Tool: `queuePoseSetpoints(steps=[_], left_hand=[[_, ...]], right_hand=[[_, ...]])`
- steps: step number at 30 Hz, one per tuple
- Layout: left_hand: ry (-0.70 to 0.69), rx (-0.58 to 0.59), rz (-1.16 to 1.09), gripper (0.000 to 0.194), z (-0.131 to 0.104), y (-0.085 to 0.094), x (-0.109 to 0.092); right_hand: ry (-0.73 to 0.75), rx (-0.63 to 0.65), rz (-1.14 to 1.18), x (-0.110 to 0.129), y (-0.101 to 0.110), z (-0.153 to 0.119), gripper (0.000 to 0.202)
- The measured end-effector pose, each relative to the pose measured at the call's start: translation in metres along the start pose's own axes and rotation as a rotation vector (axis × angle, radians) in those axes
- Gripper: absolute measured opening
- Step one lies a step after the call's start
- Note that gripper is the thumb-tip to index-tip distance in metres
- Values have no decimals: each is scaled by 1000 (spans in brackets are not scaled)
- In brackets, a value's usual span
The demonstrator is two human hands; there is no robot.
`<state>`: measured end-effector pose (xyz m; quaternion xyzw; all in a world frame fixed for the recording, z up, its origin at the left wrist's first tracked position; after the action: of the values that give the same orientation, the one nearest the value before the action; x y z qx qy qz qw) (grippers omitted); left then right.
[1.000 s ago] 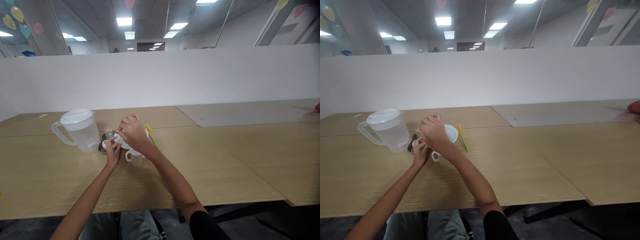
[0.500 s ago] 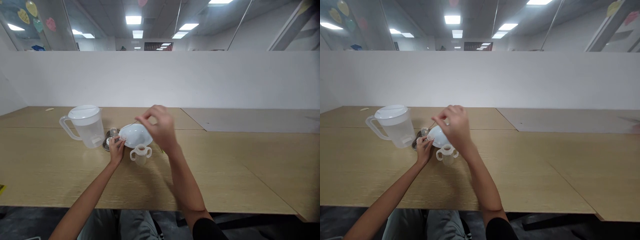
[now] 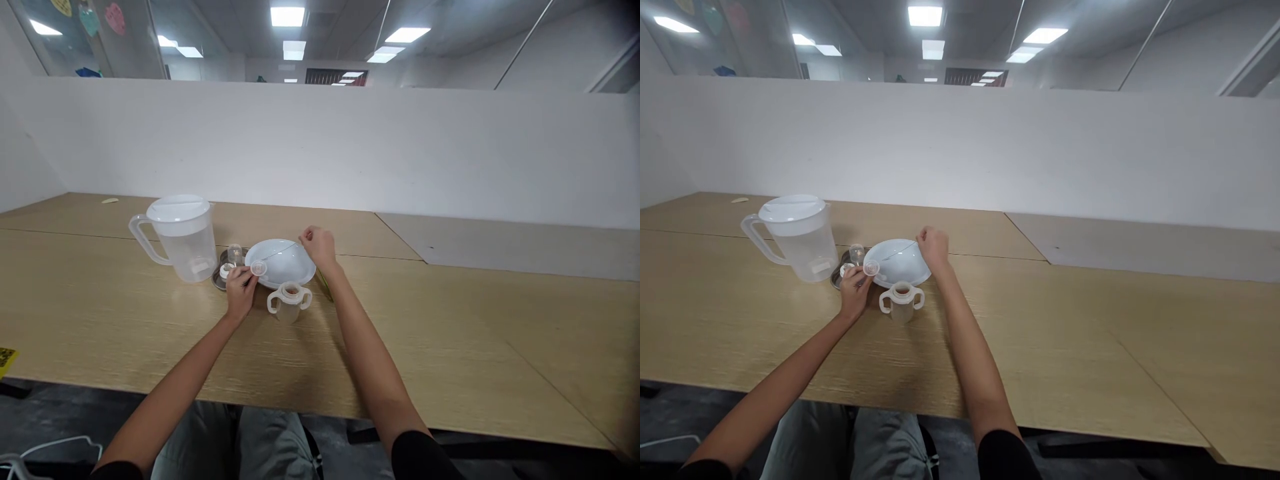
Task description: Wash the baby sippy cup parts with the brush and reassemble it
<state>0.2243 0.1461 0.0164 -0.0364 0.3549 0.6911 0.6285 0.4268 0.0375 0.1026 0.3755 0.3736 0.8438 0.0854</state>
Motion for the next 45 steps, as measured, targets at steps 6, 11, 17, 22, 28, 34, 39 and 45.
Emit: queuePoseSetpoints(steps=[6,11,17,22,28,34,39,45], left_hand=[[-10,5,-13,24,0,-2,1],[-8,-4,-19,24,0,-2,1],[-45,21,-17,25,-1,-1,-1],[-57,25,-40,23,-2,-1,1],[-32,18,-54,27,-1,0,-1],[-20,16,-109,25,0,0,-1],[-18,-5,-78,26,-1,-1,0],[-96,-7,18,26,0,8,-11]], right_hand=[[-97,62,-294,-22,-9,-7,26],[247,279,-14,23,-21,-18,31],[497,784,375,77,-45,-52,24],[474,700,487,78,-43,-52,44],[466,700,503,72,-34,-47,53],[446,725,551,65,-51,-44,26],[329,750,867,60,-67,-42,27],[232,704,860,50,-54,-33,27]])
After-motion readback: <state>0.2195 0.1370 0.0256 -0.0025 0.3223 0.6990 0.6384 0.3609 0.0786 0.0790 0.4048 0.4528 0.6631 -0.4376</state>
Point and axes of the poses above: each hand's wrist, its own z-axis towards the middle knuckle, its own y-axis out of the back of the hand, x = y × z, the point moved 5 cm from there along z, towards the middle knuckle, and after that the axes turned 11 degrees about z, right-handed, at the moved point
